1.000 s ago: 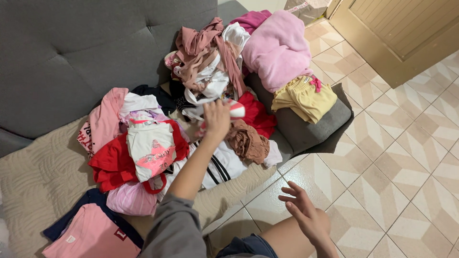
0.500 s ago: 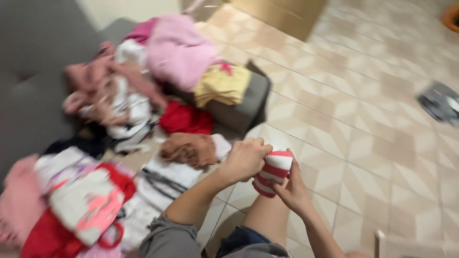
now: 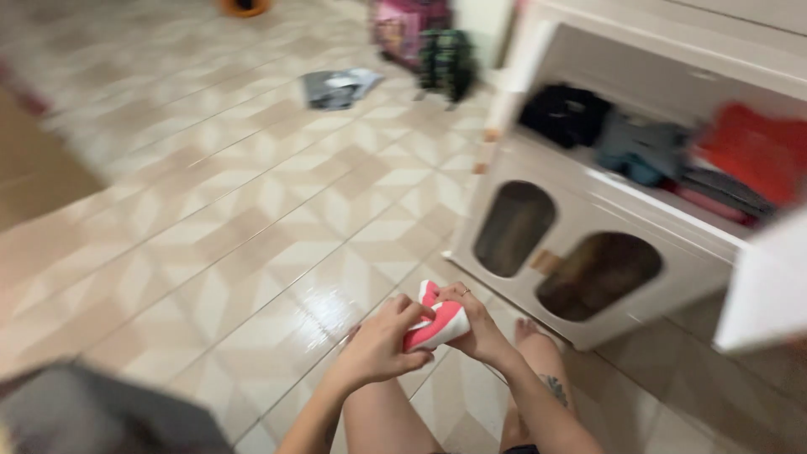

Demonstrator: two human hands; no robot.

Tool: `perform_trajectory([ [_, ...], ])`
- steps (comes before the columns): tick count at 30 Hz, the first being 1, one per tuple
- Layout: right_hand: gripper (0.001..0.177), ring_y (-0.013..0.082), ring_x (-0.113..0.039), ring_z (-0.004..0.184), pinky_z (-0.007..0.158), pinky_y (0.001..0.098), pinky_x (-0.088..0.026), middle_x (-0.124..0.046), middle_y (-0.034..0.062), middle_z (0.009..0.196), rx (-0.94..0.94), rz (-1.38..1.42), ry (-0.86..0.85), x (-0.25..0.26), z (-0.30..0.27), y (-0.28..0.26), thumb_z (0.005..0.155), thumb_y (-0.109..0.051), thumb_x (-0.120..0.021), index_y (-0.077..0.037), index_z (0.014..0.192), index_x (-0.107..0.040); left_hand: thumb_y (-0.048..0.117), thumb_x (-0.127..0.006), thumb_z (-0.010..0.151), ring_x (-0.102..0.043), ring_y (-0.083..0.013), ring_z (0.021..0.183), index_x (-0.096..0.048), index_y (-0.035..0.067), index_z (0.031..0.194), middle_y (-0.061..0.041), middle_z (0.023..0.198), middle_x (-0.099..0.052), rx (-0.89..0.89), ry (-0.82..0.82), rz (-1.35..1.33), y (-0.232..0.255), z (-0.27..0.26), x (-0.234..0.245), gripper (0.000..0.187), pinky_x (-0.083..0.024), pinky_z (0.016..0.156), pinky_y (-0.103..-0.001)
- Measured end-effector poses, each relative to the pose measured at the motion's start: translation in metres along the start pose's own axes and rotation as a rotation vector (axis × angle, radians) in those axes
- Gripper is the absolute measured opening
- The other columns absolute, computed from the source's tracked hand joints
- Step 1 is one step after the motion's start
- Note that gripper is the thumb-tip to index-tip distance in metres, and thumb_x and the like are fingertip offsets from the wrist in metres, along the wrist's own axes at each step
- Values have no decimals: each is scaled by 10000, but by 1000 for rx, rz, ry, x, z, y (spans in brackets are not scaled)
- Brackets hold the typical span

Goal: Organizing and putting away folded clothes into a storage cabinet.

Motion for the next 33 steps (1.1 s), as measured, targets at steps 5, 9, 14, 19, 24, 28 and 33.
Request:
perform_trajectory([
  [5, 498, 285, -653, 1121, 952, 379, -528, -663, 78, 1137, -25, -166, 252, 88, -52, 47, 625, -27, -875, -65, 1076, -665, 129, -758, 706, -660, -397, 1027, -595, 86, 1288, -177, 1092, -688, -56, -165, -254, -3, 84, -98, 606, -533, 859, -446],
  [9, 572, 308, -641, 1159, 947, 380, -528, -635, 95, 1185, -289, -307, 393, 150, -77, 61, 594, -5, -837, -64, 1128, -643, 120, -683, 775, -731, -369, 991, -686, 63, 1229, -212, 1034, -752, -44, -354, -343, -25, 151, -176, 458, -568, 857, -416],
  [14, 780, 296, -529, 1322, 1063, 396, -454, -516, 123, 1400, -445, -343, 498, 220, -99, 100, 712, -91, -855, -96, 1398, -484, 134, -696, 794, -741, -322, 889, -725, -46, 1073, -238, 941, -753, 142, -550, -291, -56, 248, -246, 333, -573, 783, -406],
  [19, 857, 302, -427, 1408, 1136, 457, -387, -375, 165, 1559, -305, -342, 719, 278, -101, 124, 824, -179, -812, -82, 1538, -346, 110, -699, 797, -725, -279, 784, -735, -85, 1019, -201, 888, -765, 356, -529, -541, -57, 344, -259, 298, -582, 703, -401],
  [24, 746, 292, -406, 1463, 1171, 450, -337, -424, 133, 1561, -282, -72, 897, 297, -112, 152, 895, -235, -737, -75, 1531, -381, 46, -611, 880, -752, -252, 908, -614, -64, 1224, -150, 1066, -732, 462, -18, -1503, -75, 456, -290, 361, -630, 770, -399],
  [28, 745, 288, -389, 1481, 1181, 447, -323, -409, 132, 1590, -303, -33, 894, 303, -115, 174, 910, -244, -713, -62, 1545, -368, -23, -575, 891, -682, -227, 1029, -629, -45, 1250, -106, 1151, -699, 84, 246, -1456, -17, 547, -311, 364, -553, 880, -355],
  [33, 766, 279, -430, 1468, 1175, 432, -336, -392, 144, 1599, -316, 148, 936, 304, -124, 191, 922, -220, -678, -30, 1558, -297, -13, -574, 858, -577, -452, 1231, -639, -6, 1267, -275, 1284, -646, -383, 363, -135, 64, 668, -449, 414, -472, 1101, -505],
])
Point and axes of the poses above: each hand's wrist, its own z-axis towards the middle knuckle, its own x-axis out of the back of the hand, y = z × x, the point moved 4 cm from there along z, towards the middle knuckle
